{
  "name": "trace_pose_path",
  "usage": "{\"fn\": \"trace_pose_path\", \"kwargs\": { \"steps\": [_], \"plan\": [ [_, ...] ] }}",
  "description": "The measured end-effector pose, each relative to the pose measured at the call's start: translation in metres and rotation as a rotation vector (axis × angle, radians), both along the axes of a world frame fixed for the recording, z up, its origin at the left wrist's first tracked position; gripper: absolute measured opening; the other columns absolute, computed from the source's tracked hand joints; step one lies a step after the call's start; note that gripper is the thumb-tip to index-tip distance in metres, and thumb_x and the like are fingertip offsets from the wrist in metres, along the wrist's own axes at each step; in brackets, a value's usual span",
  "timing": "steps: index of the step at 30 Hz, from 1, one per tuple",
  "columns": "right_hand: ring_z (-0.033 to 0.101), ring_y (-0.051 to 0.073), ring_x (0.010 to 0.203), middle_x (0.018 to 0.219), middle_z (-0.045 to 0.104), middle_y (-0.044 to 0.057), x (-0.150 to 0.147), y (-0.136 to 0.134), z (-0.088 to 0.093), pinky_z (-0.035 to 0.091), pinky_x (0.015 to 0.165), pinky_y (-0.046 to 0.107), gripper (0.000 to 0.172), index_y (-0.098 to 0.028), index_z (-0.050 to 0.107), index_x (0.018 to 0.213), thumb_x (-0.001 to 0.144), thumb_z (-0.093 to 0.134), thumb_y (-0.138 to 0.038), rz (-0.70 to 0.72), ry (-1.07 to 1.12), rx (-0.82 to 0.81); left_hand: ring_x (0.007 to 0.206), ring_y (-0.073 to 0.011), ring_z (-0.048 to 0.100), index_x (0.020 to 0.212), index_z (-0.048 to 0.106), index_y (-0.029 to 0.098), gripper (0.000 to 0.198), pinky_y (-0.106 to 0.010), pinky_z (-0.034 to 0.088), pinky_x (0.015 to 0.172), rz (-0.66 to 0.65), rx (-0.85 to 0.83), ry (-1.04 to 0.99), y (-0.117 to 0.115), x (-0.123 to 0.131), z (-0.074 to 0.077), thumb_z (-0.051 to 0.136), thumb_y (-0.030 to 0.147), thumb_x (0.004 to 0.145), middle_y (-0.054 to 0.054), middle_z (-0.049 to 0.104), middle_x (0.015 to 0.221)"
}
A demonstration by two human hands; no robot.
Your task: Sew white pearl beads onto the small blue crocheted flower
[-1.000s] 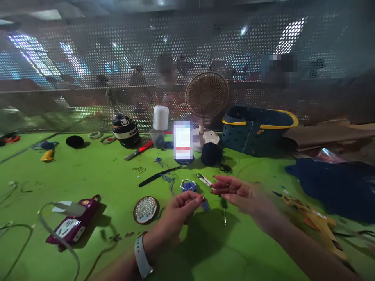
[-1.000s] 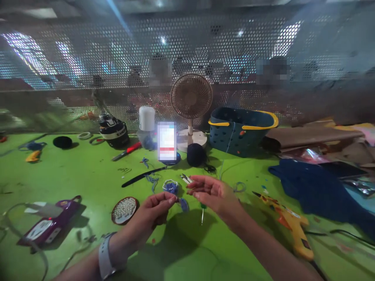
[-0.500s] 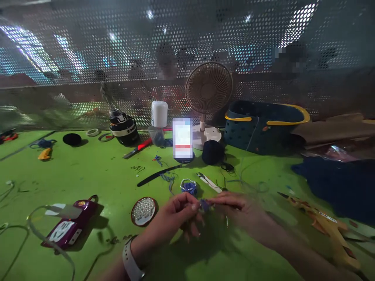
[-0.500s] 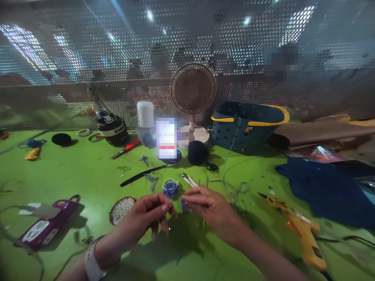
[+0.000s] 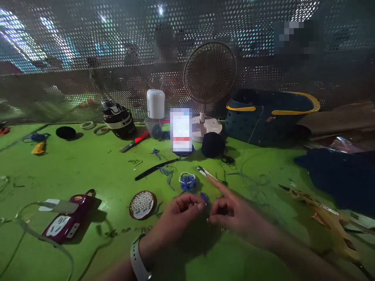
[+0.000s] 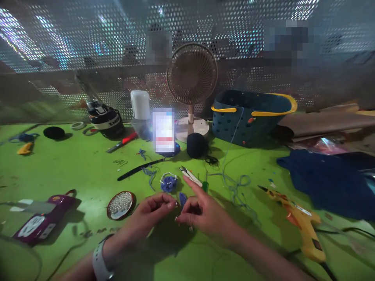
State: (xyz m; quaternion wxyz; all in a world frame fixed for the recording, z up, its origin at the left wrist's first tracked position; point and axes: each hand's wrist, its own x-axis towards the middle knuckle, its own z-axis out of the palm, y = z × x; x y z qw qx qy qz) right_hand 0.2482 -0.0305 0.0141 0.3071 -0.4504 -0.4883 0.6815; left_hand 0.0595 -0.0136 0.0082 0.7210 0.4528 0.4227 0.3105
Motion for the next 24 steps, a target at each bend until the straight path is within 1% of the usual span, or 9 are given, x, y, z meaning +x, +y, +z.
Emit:
{"fn": "trace_pose_path", "kwargs": {
  "steps": [2,4,6,8,12,14,16,20,24],
  "plan": [
    [0.053,0.013,0.064,0.071,0.062,-0.003,-0.0014,-0.0011,-0.0039,0.041,0.06,0.026,0.113,-0.024,-0.004,0.153,0.072,0.075,-0.021,0.027,0.009,-0.014,0.065,-0.0114,0.051,0.076,0.067,0.016,0.03,-0.026,0.038,0.067,-0.02,0.014,-0.009,-0.0002,0.0014,-0.0015,0.075,0.045,0.071,0.0,0.064,0.072],
    [0.053,0.013,0.063,0.068,0.062,-0.004,-0.0026,-0.0019,-0.0064,0.039,0.06,0.026,0.118,-0.023,-0.008,0.153,0.07,0.076,-0.019,0.049,0.012,-0.027,0.064,-0.012,0.053,0.075,0.069,0.017,0.027,-0.027,0.039,0.066,-0.054,0.015,-0.012,-0.0008,0.0023,-0.0035,0.074,0.043,0.072,-0.001,0.066,0.072],
    [0.051,0.012,0.061,0.067,0.061,-0.005,-0.004,-0.0024,-0.0075,0.037,0.059,0.026,0.119,-0.022,-0.008,0.153,0.069,0.076,-0.018,0.049,0.006,-0.053,0.064,-0.0122,0.054,0.075,0.069,0.017,0.024,-0.027,0.039,0.065,-0.072,0.017,-0.01,-0.0017,0.0029,-0.0052,0.074,0.041,0.072,-0.001,0.066,0.072],
    [0.05,0.011,0.061,0.068,0.061,-0.005,-0.0055,-0.0024,-0.0079,0.036,0.059,0.025,0.116,-0.021,-0.003,0.153,0.068,0.076,-0.018,0.03,0.006,-0.079,0.065,-0.012,0.054,0.075,0.067,0.016,0.023,-0.027,0.04,0.066,-0.064,0.042,-0.011,-0.0028,0.0033,-0.006,0.073,0.039,0.074,-0.001,0.065,0.072],
    [0.055,0.013,0.068,0.072,0.063,-0.003,-0.0073,-0.0005,-0.0088,0.04,0.063,0.027,0.107,-0.015,0.013,0.152,0.068,0.078,-0.024,-0.019,0.03,-0.087,0.064,-0.0107,0.052,0.074,0.064,0.016,0.025,-0.025,0.04,0.065,-0.01,0.098,-0.014,-0.0039,0.0039,-0.0051,0.07,0.039,0.076,0.001,0.061,0.068],
    [0.057,0.014,0.07,0.071,0.061,-0.003,-0.0071,0.001,-0.0091,0.041,0.064,0.027,0.095,-0.015,0.025,0.147,0.069,0.078,-0.026,-0.048,0.019,-0.09,0.065,-0.0111,0.053,0.075,0.064,0.015,0.025,-0.025,0.041,0.066,0.018,0.124,-0.013,-0.0038,0.0042,-0.0046,0.069,0.04,0.078,0.0,0.061,0.069],
    [0.056,0.012,0.066,0.067,0.059,-0.004,-0.0065,0.0019,-0.0092,0.041,0.061,0.026,0.085,-0.015,0.034,0.143,0.071,0.077,-0.028,-0.064,0.002,-0.087,0.067,-0.0118,0.054,0.075,0.063,0.015,0.026,-0.026,0.042,0.067,0.046,0.149,-0.005,-0.0038,0.0046,-0.0051,0.068,0.04,0.078,0.0,0.062,0.07],
    [0.054,0.011,0.063,0.065,0.057,-0.006,-0.0064,0.0002,-0.0074,0.04,0.06,0.025,0.081,-0.015,0.034,0.142,0.073,0.075,-0.026,-0.055,-0.046,-0.024,0.065,-0.0118,0.054,0.075,0.064,0.015,0.024,-0.026,0.042,0.065,0.064,0.153,0.048,-0.0046,0.0051,-0.0085,0.068,0.038,0.078,-0.001,0.063,0.07],
    [0.054,0.011,0.065,0.066,0.057,-0.006,-0.0085,-0.0031,-0.0022,0.041,0.063,0.025,0.075,-0.016,0.036,0.14,0.075,0.072,-0.025,-0.052,-0.109,0.012,0.064,-0.0119,0.053,0.075,0.064,0.014,0.023,-0.026,0.041,0.063,0.014,0.161,0.088,-0.0062,0.0046,-0.0096,0.064,0.037,0.08,-0.001,0.062,0.069]
  ]
}}
